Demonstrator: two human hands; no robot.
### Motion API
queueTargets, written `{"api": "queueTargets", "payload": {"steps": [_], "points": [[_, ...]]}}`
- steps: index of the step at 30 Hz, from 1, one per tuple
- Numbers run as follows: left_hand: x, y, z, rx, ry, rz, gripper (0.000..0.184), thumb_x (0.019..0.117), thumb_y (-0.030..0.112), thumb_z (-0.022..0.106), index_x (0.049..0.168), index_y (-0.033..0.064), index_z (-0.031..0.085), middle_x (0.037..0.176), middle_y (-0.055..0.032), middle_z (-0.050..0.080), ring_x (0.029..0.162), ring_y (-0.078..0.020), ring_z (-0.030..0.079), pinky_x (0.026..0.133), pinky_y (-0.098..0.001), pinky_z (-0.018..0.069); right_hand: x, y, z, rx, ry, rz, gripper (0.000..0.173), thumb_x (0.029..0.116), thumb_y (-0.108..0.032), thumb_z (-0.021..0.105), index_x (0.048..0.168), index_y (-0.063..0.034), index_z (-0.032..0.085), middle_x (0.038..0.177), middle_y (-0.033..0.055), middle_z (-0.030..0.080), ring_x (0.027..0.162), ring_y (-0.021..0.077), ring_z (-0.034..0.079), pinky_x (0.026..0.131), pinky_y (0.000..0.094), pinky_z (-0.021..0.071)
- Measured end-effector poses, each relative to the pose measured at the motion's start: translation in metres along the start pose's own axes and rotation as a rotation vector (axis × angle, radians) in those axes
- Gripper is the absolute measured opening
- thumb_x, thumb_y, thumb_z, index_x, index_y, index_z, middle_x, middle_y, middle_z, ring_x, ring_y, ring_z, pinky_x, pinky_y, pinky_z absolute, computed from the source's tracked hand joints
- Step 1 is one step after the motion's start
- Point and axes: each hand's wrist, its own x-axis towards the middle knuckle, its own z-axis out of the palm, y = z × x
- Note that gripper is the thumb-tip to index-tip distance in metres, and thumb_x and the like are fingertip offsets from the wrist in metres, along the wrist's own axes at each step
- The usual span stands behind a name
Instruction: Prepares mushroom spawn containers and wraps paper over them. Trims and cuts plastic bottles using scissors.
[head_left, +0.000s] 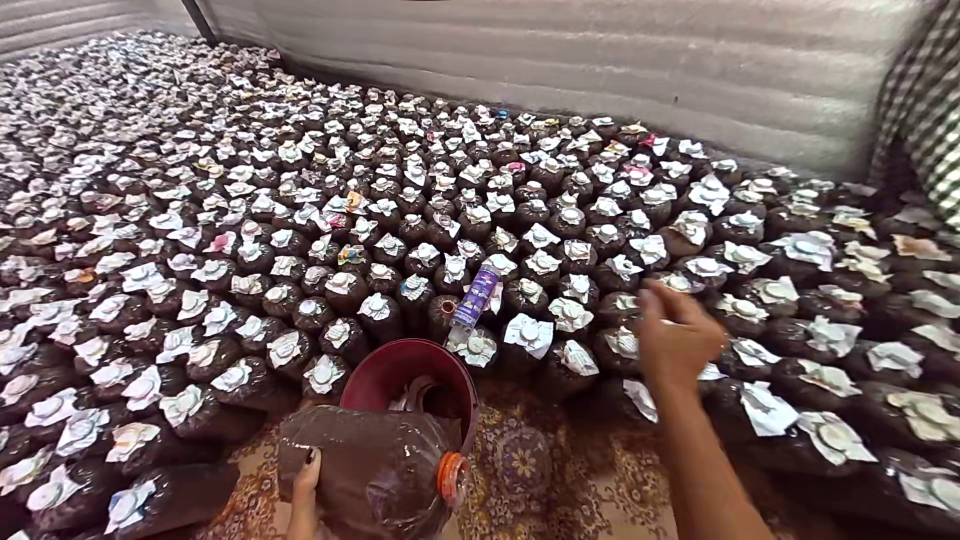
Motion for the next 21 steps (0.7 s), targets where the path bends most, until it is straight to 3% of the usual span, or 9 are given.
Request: {"api": "queueTargets", "payload": {"steps": [3, 7, 12, 14, 16, 19, 21], "points": [[0.0, -0.003, 0.001, 0.026, 0.035, -0.005, 0.033, 0.1058, 0.044, 0.045, 0.122, 0.0192, 0.059, 0.106, -0.0056, 0.073, 0.098, -0.0209, 0.072, 0.08, -0.0512, 0.0614, -0.002, 0.014, -0.026, 0.445, 0.288, 0.256, 0.034, 0.1015, -0.011, 0.06, 0.13, 0.0066, 0.06, 0.105, 0.0102, 0.07, 0.085, 0.0103, 0.068, 0.081, 0.0281, 0.0578], [-0.003, -0.005, 0.007, 0.107, 0.091, -0.014, 0.032, 0.1055, 0.044, 0.047, 0.124, 0.02, 0.056, 0.108, -0.0028, 0.071, 0.099, -0.0165, 0.072, 0.079, -0.0422, 0.0619, -0.032, 0.072, -0.009, 0.623, 0.332, 0.562, 0.031, 0.1032, -0.009, 0.054, 0.131, 0.0059, 0.055, 0.093, 0.0037, 0.066, 0.072, 0.0077, 0.063, 0.067, 0.0256, 0.0554], [-0.001, -0.009, 0.004, 0.12, 0.144, 0.009, 0.033, 0.1067, 0.04, 0.048, 0.128, 0.0158, 0.056, 0.11, -0.0079, 0.072, 0.098, -0.0216, 0.072, 0.078, -0.0466, 0.062, -0.06, 0.088, -0.009, 0.486, 0.226, 0.686, 0.023, 0.1003, -0.004, 0.059, 0.12, 0.0069, 0.062, 0.086, 0.0059, 0.067, 0.067, 0.0071, 0.064, 0.064, 0.0229, 0.0555], [-0.001, -0.009, 0.005, 0.142, 0.155, -0.007, 0.033, 0.1061, 0.04, 0.049, 0.128, 0.0161, 0.057, 0.109, -0.0074, 0.071, 0.098, -0.0213, 0.072, 0.078, -0.0461, 0.0614, -0.062, 0.088, -0.021, 0.334, 0.099, 0.656, 0.022, 0.0983, -0.003, 0.061, 0.117, 0.0078, 0.065, 0.093, 0.0117, 0.071, 0.073, 0.011, 0.066, 0.071, 0.0277, 0.0563], [0.0, -0.01, 0.005, 0.154, 0.155, -0.015, 0.032, 0.1063, 0.04, 0.048, 0.127, 0.0168, 0.057, 0.108, -0.0068, 0.072, 0.096, -0.0199, 0.072, 0.076, -0.044, 0.0614, -0.063, 0.083, -0.032, 0.131, -0.049, 0.595, 0.023, 0.096, -0.004, 0.064, 0.117, 0.0048, 0.069, 0.104, 0.0179, 0.071, 0.087, 0.0215, 0.069, 0.082, 0.0413, 0.0566], [0.002, -0.011, 0.001, 0.149, 0.134, 0.007, 0.03, 0.1059, 0.038, 0.049, 0.126, 0.0172, 0.058, 0.108, -0.0052, 0.072, 0.097, -0.0183, 0.072, 0.077, -0.043, 0.0615, -0.061, 0.07, -0.04, -0.172, -0.128, 0.442, 0.023, 0.0978, -0.012, 0.064, 0.117, -0.0016, 0.073, 0.113, 0.024, 0.071, 0.108, 0.0425, 0.066, 0.094, 0.0694, 0.0446], [0.002, -0.012, 0.0, 0.146, 0.12, 0.024, 0.028, 0.1061, 0.037, 0.049, 0.125, 0.0182, 0.058, 0.108, -0.003, 0.072, 0.097, -0.0157, 0.072, 0.079, -0.0407, 0.0616, -0.056, 0.057, -0.035, -0.235, -0.131, 0.329, 0.024, 0.0993, -0.013, 0.062, 0.117, -0.0014, 0.073, 0.113, 0.0259, 0.071, 0.111, 0.0482, 0.064, 0.095, 0.0736, 0.0419]]}}
